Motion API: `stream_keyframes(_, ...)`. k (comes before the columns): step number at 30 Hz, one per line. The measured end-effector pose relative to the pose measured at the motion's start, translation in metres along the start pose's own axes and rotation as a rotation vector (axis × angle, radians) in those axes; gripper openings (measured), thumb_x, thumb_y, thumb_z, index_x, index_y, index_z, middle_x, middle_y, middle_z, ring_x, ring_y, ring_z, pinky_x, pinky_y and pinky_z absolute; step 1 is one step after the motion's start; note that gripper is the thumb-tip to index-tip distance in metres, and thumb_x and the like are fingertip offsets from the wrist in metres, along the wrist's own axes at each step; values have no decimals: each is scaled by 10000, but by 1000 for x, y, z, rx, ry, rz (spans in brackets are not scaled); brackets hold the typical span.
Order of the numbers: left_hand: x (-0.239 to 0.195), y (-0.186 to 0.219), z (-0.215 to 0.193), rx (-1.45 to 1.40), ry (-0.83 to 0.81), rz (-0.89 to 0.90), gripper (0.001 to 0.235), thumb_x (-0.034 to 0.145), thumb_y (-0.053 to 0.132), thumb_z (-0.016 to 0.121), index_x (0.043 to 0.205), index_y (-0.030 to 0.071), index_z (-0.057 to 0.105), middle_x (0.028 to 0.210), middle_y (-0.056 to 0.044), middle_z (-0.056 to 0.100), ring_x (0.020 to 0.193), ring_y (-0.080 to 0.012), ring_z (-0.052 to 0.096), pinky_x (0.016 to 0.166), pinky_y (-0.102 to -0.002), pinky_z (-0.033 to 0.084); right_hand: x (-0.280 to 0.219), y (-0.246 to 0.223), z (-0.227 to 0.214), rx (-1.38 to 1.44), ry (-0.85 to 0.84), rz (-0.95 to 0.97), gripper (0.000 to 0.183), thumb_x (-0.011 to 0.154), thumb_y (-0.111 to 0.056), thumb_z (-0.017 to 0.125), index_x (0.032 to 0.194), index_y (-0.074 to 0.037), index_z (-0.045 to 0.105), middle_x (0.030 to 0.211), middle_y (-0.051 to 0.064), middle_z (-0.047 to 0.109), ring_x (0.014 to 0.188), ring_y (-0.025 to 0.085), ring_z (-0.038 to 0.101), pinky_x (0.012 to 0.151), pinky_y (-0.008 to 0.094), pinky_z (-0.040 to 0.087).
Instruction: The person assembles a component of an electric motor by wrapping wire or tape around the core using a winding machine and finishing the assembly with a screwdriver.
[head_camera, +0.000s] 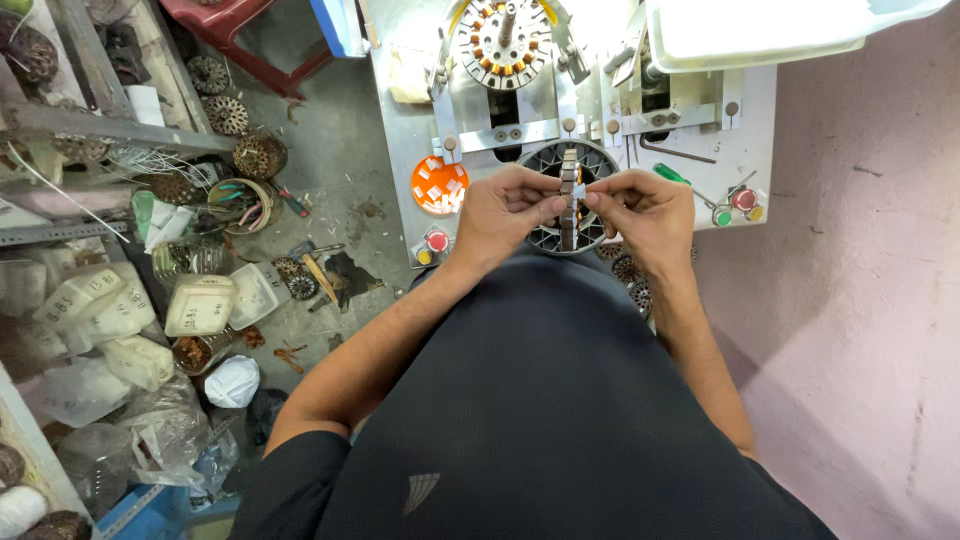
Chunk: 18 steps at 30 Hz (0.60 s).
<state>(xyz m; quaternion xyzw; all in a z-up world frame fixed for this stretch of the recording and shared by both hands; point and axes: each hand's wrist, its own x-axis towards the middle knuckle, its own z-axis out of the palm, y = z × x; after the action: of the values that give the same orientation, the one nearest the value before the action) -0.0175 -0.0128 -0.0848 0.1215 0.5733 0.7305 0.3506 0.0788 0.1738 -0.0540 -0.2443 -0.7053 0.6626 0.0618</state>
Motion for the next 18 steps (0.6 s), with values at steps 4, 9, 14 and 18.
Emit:
stream_keyframes(4, 1, 1, 1, -29, 11, -26, 263, 881, 81, 809, 1090, -58, 729, 988, -124, 789, 848, -119, 752, 756, -257, 637, 6, -2, -8, -77, -90, -13, 95, 872, 29, 816, 953, 16, 768, 721, 39, 688, 565, 39, 559, 485, 195, 398)
stream_keyframes(9, -1, -2, 1, 5, 44, -35, 238, 893, 66, 818, 1077, -69, 752, 951, -135, 786, 828, -128, 737, 743, -257, 617, 7, -5, -2, -118, -114, -57, 74, 878, 6, 803, 945, 3, 771, 737, 27, 714, 578, 33, 588, 500, 192, 446)
stream_keyframes(14, -3, -6, 0, -49, 5, 11, 187, 936, 68, 748, 1080, -48, 721, 981, -102, 780, 888, -125, 758, 814, -254, 638, 10, -8, -1, -240, -124, -47, 98, 853, -29, 838, 934, -22, 783, 706, 17, 701, 556, 33, 562, 492, 198, 408)
stream_keyframes(18, -2, 2, 1, -2, 13, 18, 141, 953, 31, 692, 1071, -45, 707, 947, -107, 774, 871, -143, 768, 800, -256, 646, 10, -16, 1, -292, -130, -92, 110, 843, -31, 839, 940, -39, 789, 728, 4, 706, 594, 26, 573, 519, 202, 423)
